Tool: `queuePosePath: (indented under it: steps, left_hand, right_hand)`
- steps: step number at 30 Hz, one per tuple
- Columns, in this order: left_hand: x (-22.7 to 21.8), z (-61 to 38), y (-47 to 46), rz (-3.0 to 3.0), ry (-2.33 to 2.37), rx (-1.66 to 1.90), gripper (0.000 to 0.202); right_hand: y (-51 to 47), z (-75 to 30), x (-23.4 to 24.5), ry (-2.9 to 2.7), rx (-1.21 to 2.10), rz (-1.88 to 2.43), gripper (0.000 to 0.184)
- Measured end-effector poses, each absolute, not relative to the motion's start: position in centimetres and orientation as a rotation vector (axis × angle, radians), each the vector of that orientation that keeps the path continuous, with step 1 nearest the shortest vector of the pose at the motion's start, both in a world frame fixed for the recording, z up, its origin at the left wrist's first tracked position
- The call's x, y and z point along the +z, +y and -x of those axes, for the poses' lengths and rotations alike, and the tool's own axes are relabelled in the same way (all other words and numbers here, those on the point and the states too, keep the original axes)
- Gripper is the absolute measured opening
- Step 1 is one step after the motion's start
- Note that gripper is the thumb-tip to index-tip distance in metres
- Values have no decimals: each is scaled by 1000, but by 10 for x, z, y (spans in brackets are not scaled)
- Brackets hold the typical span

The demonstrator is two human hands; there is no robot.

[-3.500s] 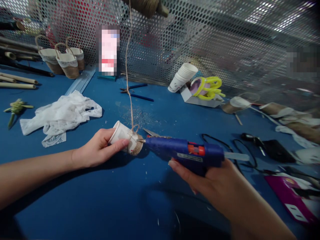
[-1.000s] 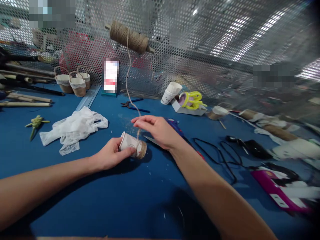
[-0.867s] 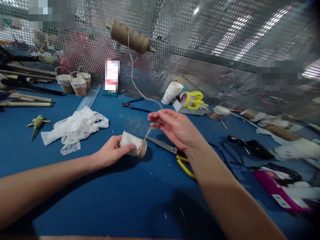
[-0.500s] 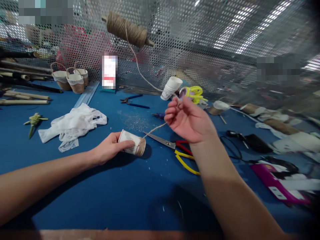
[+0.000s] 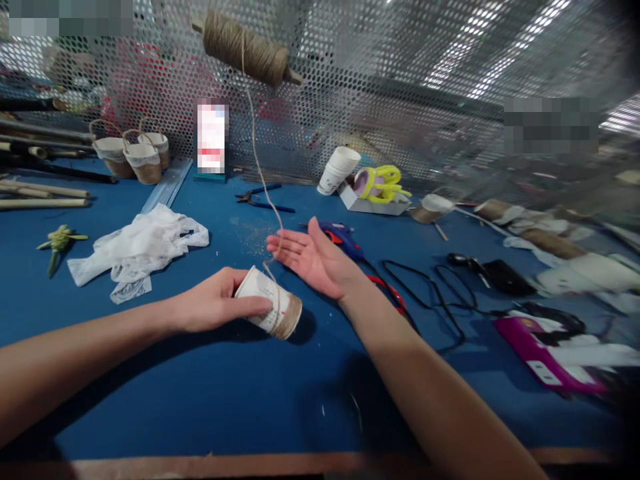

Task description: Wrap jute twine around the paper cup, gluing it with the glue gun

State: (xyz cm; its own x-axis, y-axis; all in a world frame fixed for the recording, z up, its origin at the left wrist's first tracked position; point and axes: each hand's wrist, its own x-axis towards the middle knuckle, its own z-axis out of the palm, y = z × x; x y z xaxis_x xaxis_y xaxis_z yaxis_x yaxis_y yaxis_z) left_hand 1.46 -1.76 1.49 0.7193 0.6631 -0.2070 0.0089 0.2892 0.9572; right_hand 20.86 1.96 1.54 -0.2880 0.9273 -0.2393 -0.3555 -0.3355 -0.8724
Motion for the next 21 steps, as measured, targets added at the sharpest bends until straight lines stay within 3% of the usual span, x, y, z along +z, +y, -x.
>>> queuePosePath:
  steps: [8, 16, 21]
  left_hand:
    - [26, -14, -24, -1414, 567, 327, 20]
    - [20, -16, -22, -1511, 634, 354, 15]
    - [16, -19, -20, -1249, 778, 483, 16]
  right_hand:
    - [-2, -203, 17, -1185, 1963, 1148, 57]
    - [-15, -189, 22, -1193, 2004, 1078, 29]
    - [-15, -192, 30, -1064, 1707, 1074, 9]
